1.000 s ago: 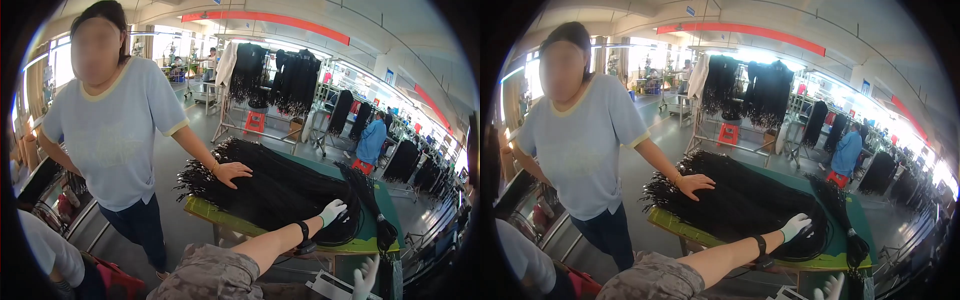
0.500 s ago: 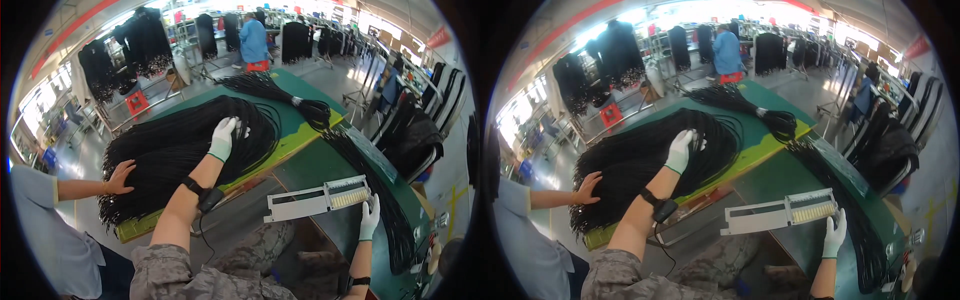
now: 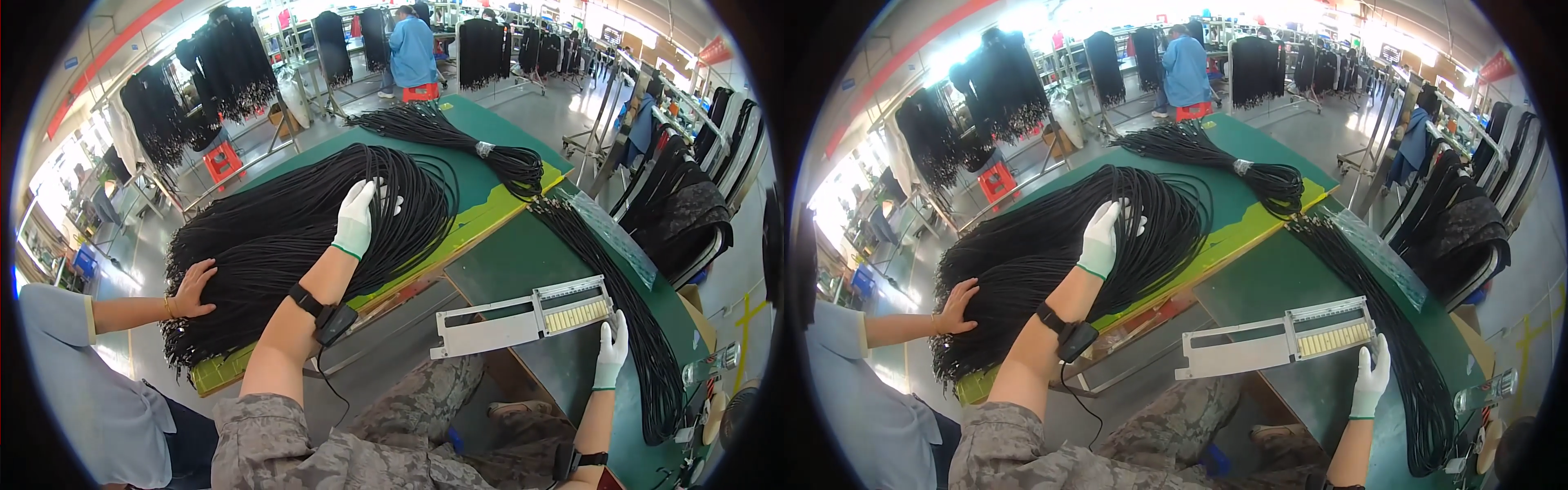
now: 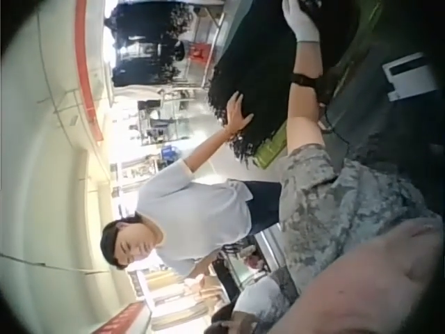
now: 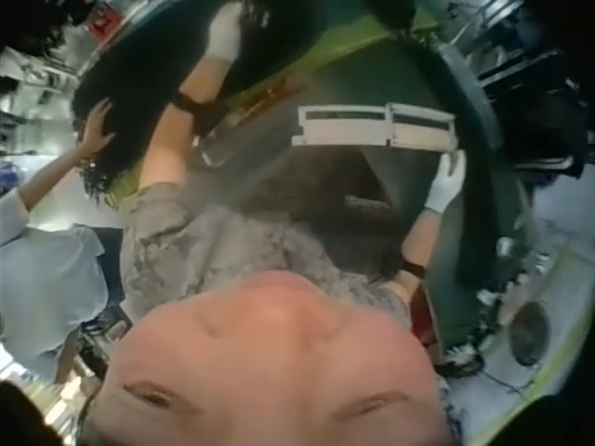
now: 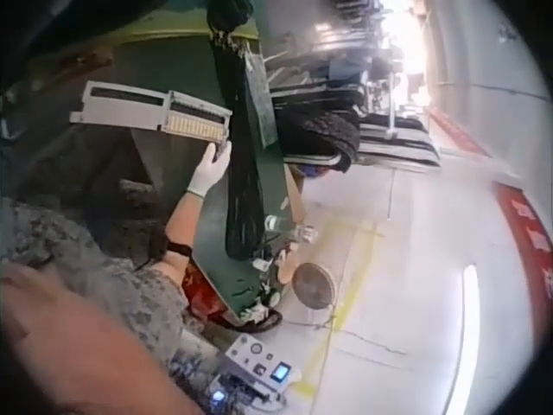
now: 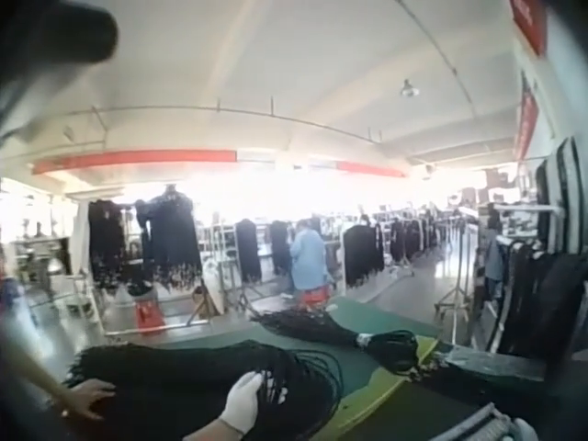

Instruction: Placing and organizing black electrical wires into a metal assembly fixture at an industrial workstation.

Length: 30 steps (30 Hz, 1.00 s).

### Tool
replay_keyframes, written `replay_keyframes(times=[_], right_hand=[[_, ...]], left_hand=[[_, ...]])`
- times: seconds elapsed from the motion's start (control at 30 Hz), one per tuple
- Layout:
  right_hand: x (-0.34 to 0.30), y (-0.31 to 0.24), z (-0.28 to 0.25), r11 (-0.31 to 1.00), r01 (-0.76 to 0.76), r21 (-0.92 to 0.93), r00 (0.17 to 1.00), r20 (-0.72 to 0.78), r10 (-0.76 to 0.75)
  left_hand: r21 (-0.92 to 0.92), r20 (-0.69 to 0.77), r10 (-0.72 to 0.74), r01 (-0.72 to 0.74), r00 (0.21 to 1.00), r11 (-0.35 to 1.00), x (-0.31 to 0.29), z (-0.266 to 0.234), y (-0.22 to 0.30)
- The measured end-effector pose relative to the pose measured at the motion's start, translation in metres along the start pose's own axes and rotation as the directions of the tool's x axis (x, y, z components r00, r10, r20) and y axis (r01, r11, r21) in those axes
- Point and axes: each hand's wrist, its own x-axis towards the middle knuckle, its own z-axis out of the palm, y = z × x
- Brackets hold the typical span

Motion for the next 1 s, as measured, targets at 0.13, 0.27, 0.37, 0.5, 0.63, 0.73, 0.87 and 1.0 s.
replay_keyframes(times=[0.13, 0.27, 0.37, 0.5, 0.63, 0.73, 0.87, 1.0], right_hand=[[0.0003, -0.0012, -0.0002, 1.0, 0.019, -0.022, 1.0, 0.018, -0.019], [0.0005, -0.002, -0.0004, 1.0, -0.01, -0.003, 1.0, 0.019, 0.01], [0.0009, -0.0023, 0.0001, 1.0, -0.01, 0.016, 1.0, 0.023, 0.009], [-0.0003, 0.0005, 0.0013, 0.999, 0.005, 0.046, 1.0, 0.001, -0.005], [0.0007, -0.0004, 0.0007, 0.999, -0.016, 0.045, 1.0, 0.006, 0.016], [0.0006, 0.0015, 0.0004, 0.999, -0.006, 0.034, 1.0, 0.008, 0.006], [0.0006, 0.0029, -0.0004, 0.999, 0.008, 0.034, 1.0, 0.016, -0.009], [0.0012, 0.0049, -0.001, 0.998, -0.005, 0.058, 1.0, 0.024, 0.003]], left_hand=[[-0.006, -0.033, -0.005, 0.005, 0.999, 1.0, -0.0017, 0.0068, 0.0019], [0.029, -0.053, 0.003, -0.002, 0.999, 1.0, -0.0008, 0.0087, 0.0011], [0.114, -0.066, 0.033, -0.025, 0.997, 0.993, 0.0012, 0.0076, -0.0015], [0.14, -0.05, 0.025, -0.017, 0.998, 0.99, 0.0027, 0.0058, -0.0006], [0.183, -0.079, 0.0, 0.015, 0.997, 0.983, 0.0048, 0.0099, 0.0041], [0.325, -0.007, 0.007, -0.005, 1.0, 0.946, 0.007, 0.0096, 0.0069], [0.252, -0.046, 0.017, -0.005, 0.999, 0.968, 0.0037, 0.0093, 0.0081], [0.22, -0.074, 0.011, 0.006, 0.997, 0.976, 0.0049, 0.011, 0.0071]])
